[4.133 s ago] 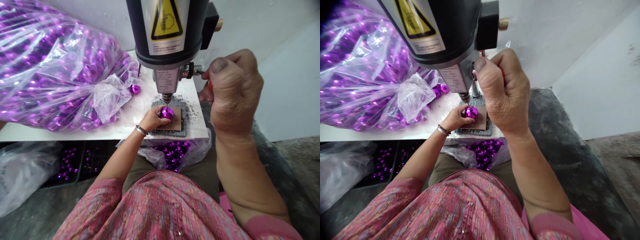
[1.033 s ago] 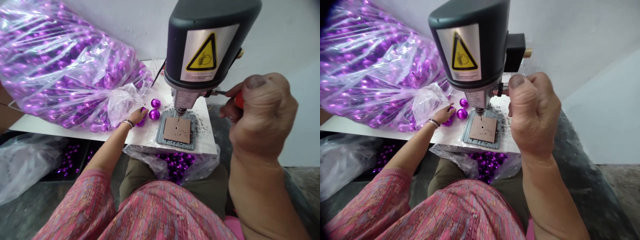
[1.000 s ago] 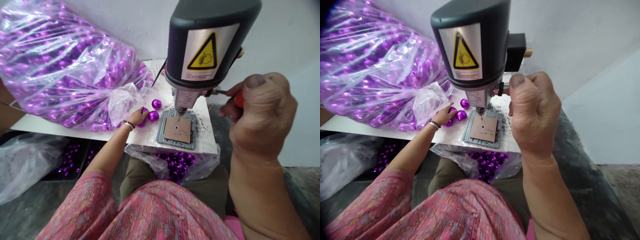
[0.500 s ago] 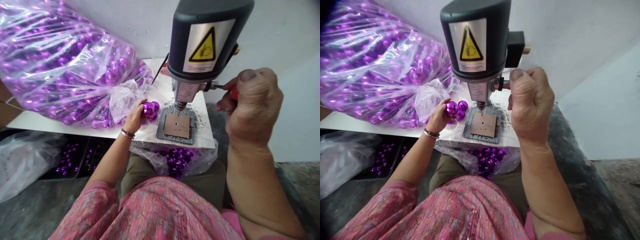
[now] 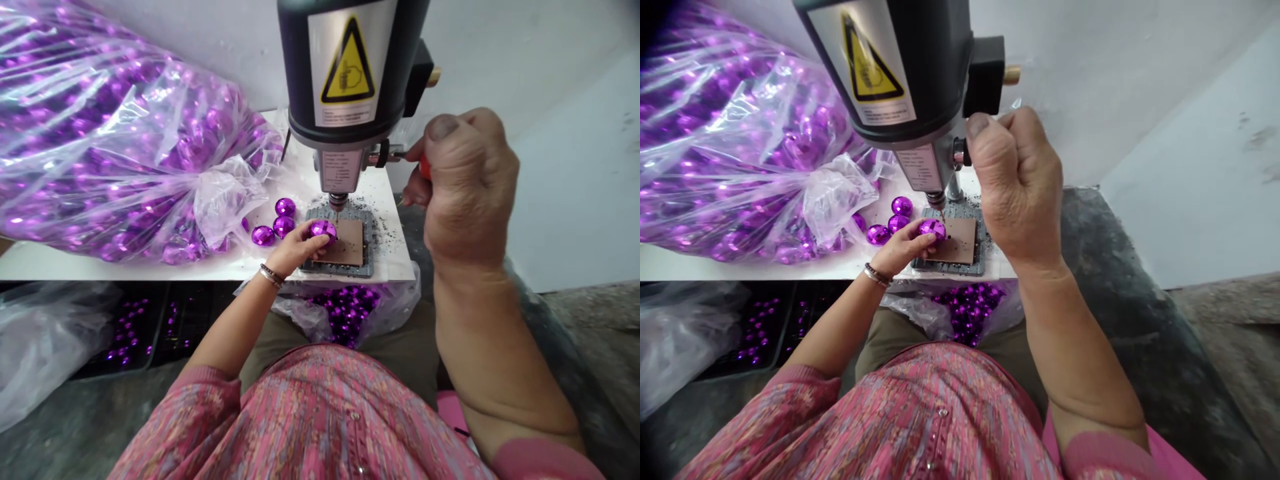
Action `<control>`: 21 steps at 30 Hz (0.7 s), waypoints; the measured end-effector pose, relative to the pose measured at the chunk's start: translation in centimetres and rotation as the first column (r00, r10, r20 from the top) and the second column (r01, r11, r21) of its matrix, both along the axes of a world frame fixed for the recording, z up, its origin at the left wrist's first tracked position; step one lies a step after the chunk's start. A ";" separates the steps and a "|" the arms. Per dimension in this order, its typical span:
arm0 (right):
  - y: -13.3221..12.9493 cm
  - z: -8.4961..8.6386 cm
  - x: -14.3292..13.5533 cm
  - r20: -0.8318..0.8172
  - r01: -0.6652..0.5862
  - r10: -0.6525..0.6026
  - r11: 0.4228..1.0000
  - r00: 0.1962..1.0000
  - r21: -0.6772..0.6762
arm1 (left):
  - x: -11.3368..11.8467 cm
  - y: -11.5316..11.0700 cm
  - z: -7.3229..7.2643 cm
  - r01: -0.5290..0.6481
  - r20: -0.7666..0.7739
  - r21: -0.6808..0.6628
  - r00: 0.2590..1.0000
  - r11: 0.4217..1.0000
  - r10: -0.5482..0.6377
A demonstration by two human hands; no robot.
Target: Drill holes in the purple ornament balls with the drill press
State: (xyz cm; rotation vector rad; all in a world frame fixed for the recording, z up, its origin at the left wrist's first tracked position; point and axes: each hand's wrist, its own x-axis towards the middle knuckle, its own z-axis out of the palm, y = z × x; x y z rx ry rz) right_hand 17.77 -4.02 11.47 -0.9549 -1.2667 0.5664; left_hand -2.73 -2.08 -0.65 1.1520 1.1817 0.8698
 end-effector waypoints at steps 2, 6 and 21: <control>0.0 0.1 0.0 -0.006 -0.012 0.012 1.000 1.000 0.012 | 0.5 0.3 0.2 0.011 -0.107 0.046 0.994 0.999 -0.006; 0.1 0.2 0.1 -0.012 -0.026 0.027 0.999 1.000 0.029 | 0.9 0.8 0.2 0.048 -0.227 0.067 0.973 0.997 -0.032; -0.1 0.3 0.3 -0.005 -0.040 0.040 0.999 0.999 0.019 | 3.0 2.0 0.9 0.206 -0.625 0.263 0.781 0.943 0.003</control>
